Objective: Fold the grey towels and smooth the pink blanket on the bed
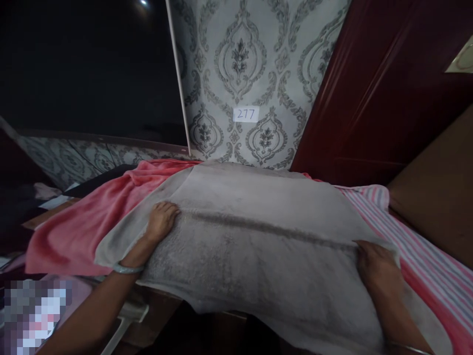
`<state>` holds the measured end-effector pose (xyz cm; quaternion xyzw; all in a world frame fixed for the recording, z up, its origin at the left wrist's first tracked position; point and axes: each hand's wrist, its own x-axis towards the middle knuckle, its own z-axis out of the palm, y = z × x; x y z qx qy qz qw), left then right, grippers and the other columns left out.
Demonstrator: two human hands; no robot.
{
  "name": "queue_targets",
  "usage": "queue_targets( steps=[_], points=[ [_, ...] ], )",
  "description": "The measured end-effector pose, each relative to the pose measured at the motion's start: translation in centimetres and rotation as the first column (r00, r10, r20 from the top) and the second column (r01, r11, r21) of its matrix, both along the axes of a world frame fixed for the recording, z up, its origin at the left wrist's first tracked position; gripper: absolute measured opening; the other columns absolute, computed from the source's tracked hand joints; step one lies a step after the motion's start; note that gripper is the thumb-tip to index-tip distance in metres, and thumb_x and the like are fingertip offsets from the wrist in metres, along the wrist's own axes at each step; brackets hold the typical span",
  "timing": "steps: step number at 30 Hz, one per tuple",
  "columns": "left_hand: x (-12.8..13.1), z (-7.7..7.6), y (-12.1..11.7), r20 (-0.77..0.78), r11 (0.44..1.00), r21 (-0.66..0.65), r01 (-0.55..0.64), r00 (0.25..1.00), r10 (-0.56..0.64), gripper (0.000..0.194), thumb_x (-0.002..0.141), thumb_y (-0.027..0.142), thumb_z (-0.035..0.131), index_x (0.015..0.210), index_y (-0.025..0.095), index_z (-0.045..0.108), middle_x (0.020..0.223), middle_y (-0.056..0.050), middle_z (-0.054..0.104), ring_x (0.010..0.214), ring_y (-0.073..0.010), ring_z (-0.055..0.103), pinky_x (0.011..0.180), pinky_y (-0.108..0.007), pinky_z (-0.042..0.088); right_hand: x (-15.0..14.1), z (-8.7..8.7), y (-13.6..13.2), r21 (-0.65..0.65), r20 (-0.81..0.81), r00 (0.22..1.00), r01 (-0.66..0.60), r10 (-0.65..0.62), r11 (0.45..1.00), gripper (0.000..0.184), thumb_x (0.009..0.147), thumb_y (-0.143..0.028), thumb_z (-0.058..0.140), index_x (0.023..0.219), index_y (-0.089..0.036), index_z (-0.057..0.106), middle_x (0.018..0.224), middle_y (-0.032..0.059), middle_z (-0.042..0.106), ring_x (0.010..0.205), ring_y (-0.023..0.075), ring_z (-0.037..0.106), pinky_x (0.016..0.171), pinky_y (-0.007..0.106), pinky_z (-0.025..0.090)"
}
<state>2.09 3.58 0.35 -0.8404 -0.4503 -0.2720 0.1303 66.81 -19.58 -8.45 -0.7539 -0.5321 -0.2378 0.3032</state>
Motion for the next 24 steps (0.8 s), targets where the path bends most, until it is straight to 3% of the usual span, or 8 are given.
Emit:
queue_targets(
  steps=[4, 9, 14, 17, 24],
  points=[
    [-0.1, 0.0, -0.1, -0.004, 0.998, -0.059, 0.022, 1.000, -0.022, 0.029, 0.099, 0.029, 0.044, 0.093, 0.020, 0.071, 0.096, -0.012, 0.074, 0.097, -0.0283, 0.065, 0.090, -0.044, 0.045, -0.5, 0.6, 0.2, -0.051, -0.026, 0.999, -0.041, 0.040, 0.998, 0.040, 0.089, -0.049, 0.038, 0.101, -0.028, 0.070, 0.103, 0.0124, 0.074, 0.101, 0.0361, 0.070, 0.097, 0.054, 0.055],
    [-0.3, 0.1, -0.2, -0.012, 0.994, -0.033, 0.108, 0.994, -0.109, 0.028, 0.095, 0.035, 0.053, 0.111, 0.019, 0.068, 0.118, -0.015, 0.070, 0.112, -0.0302, 0.062, 0.094, -0.046, 0.046, -1.3, 1.5, 0.6, -0.058, 0.020, 0.996, -0.090, 0.091, 0.994, 0.051, 0.088, -0.057, 0.041, 0.112, -0.023, 0.071, 0.114, 0.0161, 0.074, 0.108, 0.0381, 0.069, 0.100, 0.056, 0.053],
    [-0.1, 0.0, 0.1, -0.078, 0.989, -0.085, 0.123, 0.988, -0.129, 0.022, 0.098, 0.030, 0.050, 0.090, 0.021, 0.068, 0.095, -0.011, 0.072, 0.096, -0.0281, 0.064, 0.085, -0.043, 0.046, -0.5, 0.7, 0.8, -0.056, 0.017, 0.991, -0.134, 0.136, 0.989, 0.041, 0.089, -0.051, 0.042, 0.097, -0.026, 0.073, 0.101, 0.0124, 0.076, 0.098, 0.0334, 0.071, 0.096, 0.052, 0.056],
    [0.1, -0.1, 0.3, -0.076, 0.993, -0.070, 0.095, 0.992, -0.100, 0.021, 0.097, 0.028, 0.050, 0.085, 0.021, 0.066, 0.091, -0.011, 0.071, 0.092, -0.0280, 0.064, 0.083, -0.043, 0.047, -0.3, 0.4, 0.8, -0.055, 0.017, 0.992, -0.124, 0.125, 0.991, 0.043, 0.090, -0.050, 0.040, 0.094, -0.024, 0.074, 0.097, 0.0129, 0.077, 0.094, 0.0337, 0.072, 0.090, 0.052, 0.057],
    [-0.3, -0.1, 0.8, -0.022, 0.996, 0.069, 0.057, 0.998, -0.055, 0.024, 0.097, 0.027, 0.048, 0.082, 0.021, 0.066, 0.086, -0.012, 0.072, 0.086, -0.0284, 0.066, 0.080, -0.042, 0.048, -2.0, 2.2, 0.2, -0.010, -0.008, 0.999, -0.041, 0.040, 0.999, 0.038, 0.089, -0.046, 0.042, 0.093, -0.026, 0.074, 0.096, 0.0106, 0.077, 0.093, 0.0309, 0.072, 0.087, 0.048, 0.058]
  ],
)
